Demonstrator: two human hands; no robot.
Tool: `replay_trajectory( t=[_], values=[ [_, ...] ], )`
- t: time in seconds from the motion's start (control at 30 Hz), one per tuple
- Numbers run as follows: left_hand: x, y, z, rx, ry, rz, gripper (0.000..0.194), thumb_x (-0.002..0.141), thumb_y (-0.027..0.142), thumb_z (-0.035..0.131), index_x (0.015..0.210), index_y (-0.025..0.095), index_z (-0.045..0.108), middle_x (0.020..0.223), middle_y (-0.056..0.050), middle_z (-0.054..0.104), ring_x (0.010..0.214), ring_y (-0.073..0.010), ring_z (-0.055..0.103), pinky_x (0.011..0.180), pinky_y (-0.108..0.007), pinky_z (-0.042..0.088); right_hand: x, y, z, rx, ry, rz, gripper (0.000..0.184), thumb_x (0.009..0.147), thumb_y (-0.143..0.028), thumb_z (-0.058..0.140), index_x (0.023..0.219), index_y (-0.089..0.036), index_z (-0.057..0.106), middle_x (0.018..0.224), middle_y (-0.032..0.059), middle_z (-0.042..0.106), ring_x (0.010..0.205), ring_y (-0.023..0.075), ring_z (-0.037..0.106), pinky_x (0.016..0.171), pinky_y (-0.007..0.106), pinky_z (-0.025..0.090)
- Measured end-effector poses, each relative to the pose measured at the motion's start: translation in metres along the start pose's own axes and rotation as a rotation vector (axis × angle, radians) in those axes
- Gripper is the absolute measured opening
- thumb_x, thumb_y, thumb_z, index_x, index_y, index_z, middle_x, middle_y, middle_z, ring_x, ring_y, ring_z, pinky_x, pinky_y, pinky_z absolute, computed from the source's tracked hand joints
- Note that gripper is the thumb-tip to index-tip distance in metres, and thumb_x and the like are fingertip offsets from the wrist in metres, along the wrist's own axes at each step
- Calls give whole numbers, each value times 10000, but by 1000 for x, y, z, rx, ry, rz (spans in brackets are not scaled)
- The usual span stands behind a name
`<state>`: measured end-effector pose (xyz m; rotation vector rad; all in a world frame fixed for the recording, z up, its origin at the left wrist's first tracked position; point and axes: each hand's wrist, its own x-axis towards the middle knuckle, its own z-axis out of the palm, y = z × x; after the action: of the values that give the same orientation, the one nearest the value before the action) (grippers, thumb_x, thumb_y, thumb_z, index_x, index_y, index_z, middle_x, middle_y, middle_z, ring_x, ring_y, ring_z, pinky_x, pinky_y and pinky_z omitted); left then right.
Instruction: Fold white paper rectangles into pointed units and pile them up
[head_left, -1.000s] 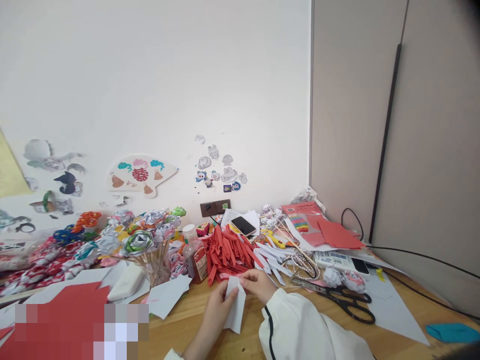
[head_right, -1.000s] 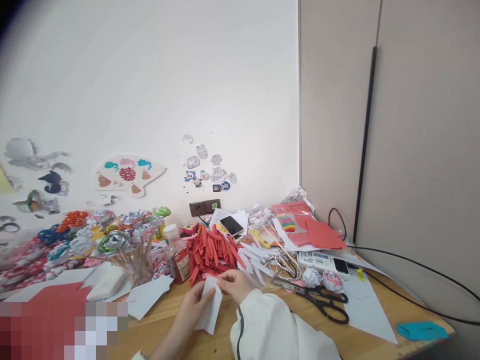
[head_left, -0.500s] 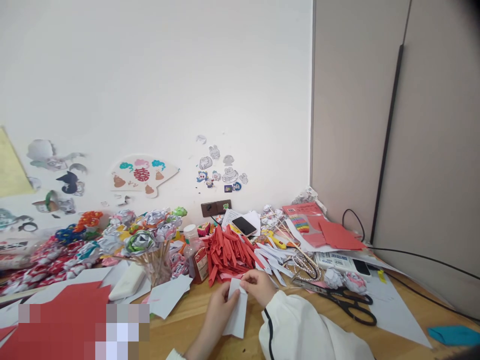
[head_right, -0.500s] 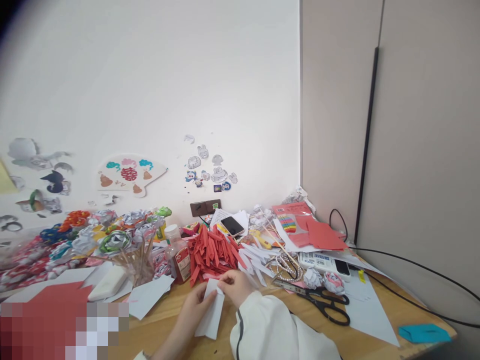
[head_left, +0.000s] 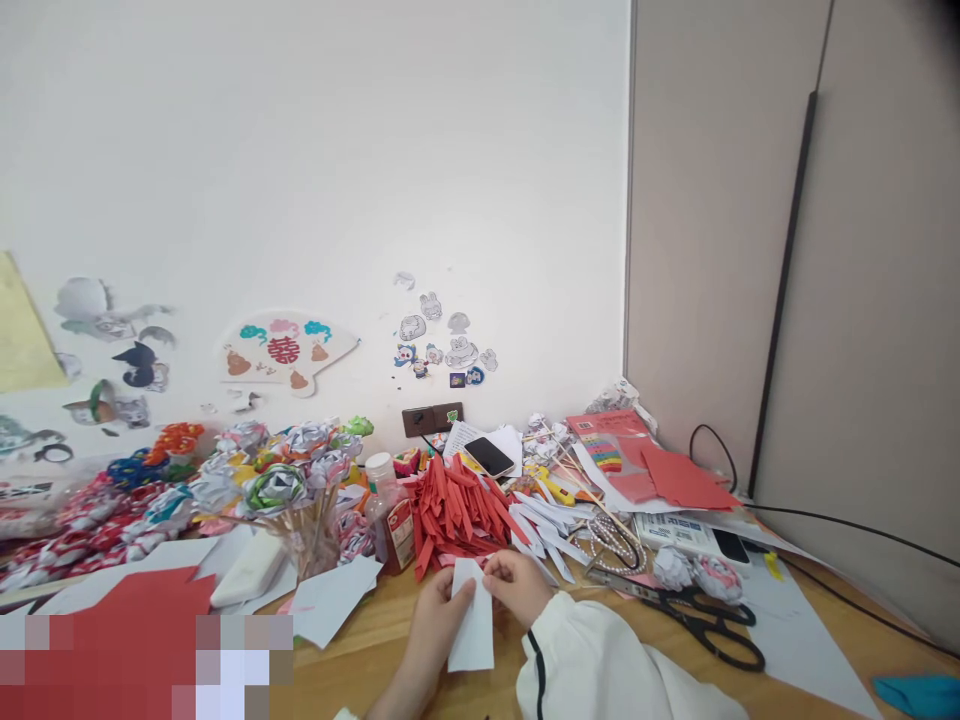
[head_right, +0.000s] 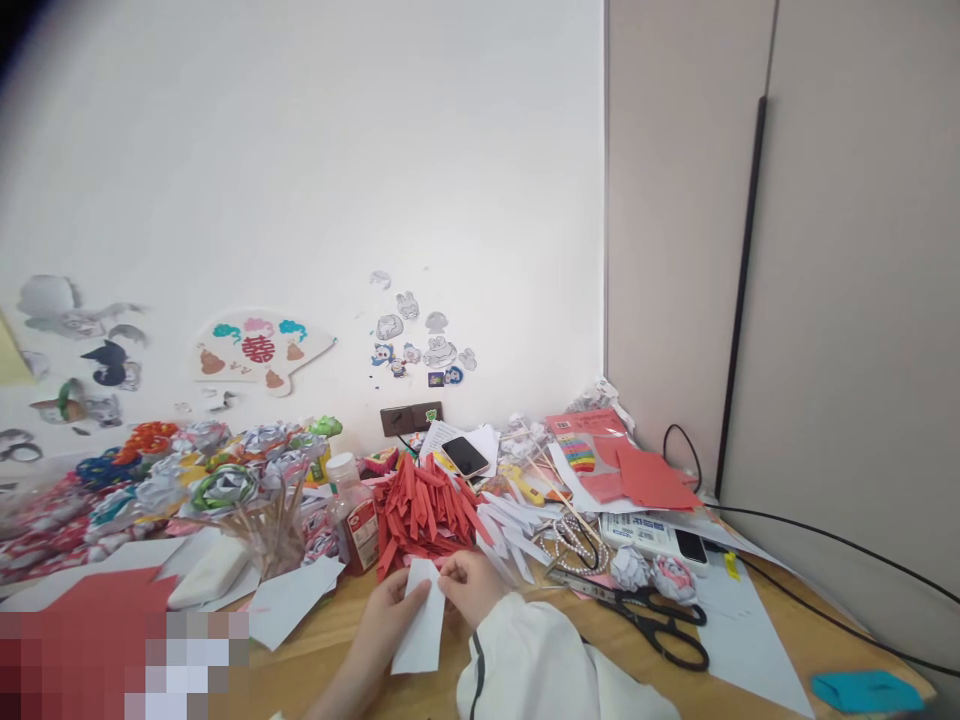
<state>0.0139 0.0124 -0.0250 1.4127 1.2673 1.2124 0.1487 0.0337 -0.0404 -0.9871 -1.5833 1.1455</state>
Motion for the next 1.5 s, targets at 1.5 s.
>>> replay_trajectory(
  t=[1.5],
  values=[
    [-12,4,2,-302,-244,-210,309,551,388,643,709,125,610,537,1,597,499,-136,540,494,-245,420,-14,-10,7,-470,197,-161,84,649,-227,500,692,-176,551,601,-6,526,543,118,455,517,219,320]
  ],
)
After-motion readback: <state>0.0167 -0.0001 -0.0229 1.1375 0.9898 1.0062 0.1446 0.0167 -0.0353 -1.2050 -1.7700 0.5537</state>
